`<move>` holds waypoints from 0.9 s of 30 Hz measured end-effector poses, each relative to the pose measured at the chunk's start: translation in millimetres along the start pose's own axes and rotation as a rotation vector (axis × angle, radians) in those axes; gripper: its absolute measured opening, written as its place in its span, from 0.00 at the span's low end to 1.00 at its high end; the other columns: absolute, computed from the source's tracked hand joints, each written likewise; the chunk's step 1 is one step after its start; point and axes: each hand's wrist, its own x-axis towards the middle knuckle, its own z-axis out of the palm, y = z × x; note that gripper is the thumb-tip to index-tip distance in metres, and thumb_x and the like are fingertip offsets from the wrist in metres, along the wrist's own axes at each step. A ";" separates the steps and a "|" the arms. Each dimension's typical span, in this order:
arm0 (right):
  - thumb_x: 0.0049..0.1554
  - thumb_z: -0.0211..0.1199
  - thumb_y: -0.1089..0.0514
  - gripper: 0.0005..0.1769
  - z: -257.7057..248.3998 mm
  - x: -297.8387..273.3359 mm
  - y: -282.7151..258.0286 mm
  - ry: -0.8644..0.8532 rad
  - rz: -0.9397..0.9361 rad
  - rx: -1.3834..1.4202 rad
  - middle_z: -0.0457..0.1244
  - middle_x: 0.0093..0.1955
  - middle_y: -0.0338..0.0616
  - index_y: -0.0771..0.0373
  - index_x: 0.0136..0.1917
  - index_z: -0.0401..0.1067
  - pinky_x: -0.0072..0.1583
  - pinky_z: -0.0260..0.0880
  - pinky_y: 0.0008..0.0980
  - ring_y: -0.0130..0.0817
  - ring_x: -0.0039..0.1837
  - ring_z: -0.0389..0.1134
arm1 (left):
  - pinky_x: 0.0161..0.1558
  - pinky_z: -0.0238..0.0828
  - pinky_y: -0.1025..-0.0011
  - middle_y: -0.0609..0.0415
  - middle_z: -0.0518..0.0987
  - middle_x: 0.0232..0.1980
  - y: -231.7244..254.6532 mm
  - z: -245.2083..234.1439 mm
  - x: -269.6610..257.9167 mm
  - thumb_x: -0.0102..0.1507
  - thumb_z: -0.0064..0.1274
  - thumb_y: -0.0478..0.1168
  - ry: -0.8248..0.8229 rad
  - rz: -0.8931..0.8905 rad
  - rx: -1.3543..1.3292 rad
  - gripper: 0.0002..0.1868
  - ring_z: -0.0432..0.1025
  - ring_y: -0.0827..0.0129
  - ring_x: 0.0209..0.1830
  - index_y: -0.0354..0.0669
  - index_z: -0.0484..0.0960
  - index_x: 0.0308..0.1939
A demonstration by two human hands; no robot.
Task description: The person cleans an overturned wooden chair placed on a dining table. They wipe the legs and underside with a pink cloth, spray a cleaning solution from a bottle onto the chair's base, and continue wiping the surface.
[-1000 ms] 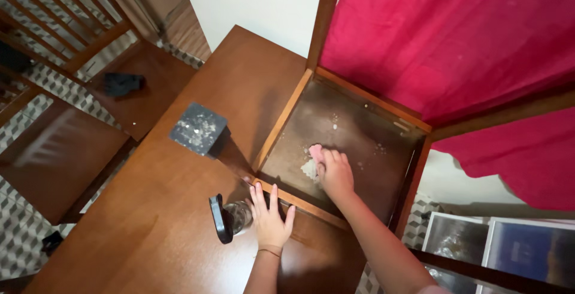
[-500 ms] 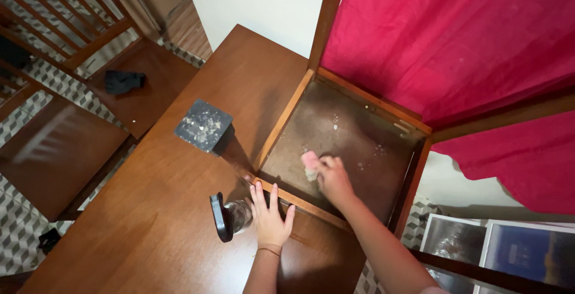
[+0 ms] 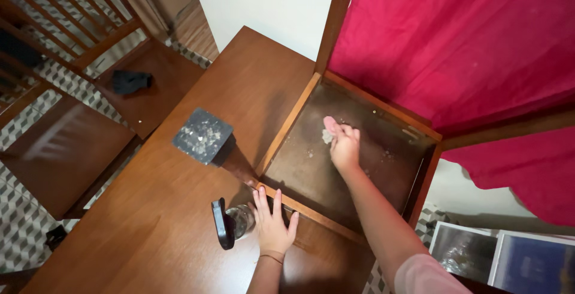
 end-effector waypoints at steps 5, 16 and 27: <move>0.48 0.59 0.71 0.21 11.2 -6.7 -17.2 -0.082 -0.091 0.120 0.67 0.56 0.50 0.63 0.55 0.78 0.60 0.68 0.41 0.52 0.57 0.63 | 0.74 0.36 0.36 0.30 0.47 0.80 -1.5 2.6 -0.8 0.60 0.56 0.56 -0.023 -0.005 0.022 0.41 0.39 0.33 0.80 0.42 0.63 0.73; 0.48 0.65 0.71 0.19 -28.0 -52.8 -96.4 -0.390 -0.253 0.448 0.68 0.57 0.48 0.62 0.53 0.78 0.60 0.67 0.41 0.50 0.57 0.64 | 0.74 0.36 0.36 0.29 0.46 0.80 -0.5 4.0 -0.4 0.61 0.55 0.56 -0.033 0.000 0.037 0.41 0.39 0.33 0.81 0.42 0.62 0.73; 0.46 0.63 0.71 0.19 -38.5 -37.7 -58.5 -0.242 -0.232 0.301 0.68 0.53 0.45 0.60 0.51 0.79 0.57 0.70 0.40 0.49 0.54 0.65 | 0.74 0.35 0.35 0.29 0.45 0.80 -2.0 4.5 -0.8 0.61 0.55 0.57 -0.028 0.006 0.033 0.41 0.38 0.33 0.81 0.42 0.62 0.73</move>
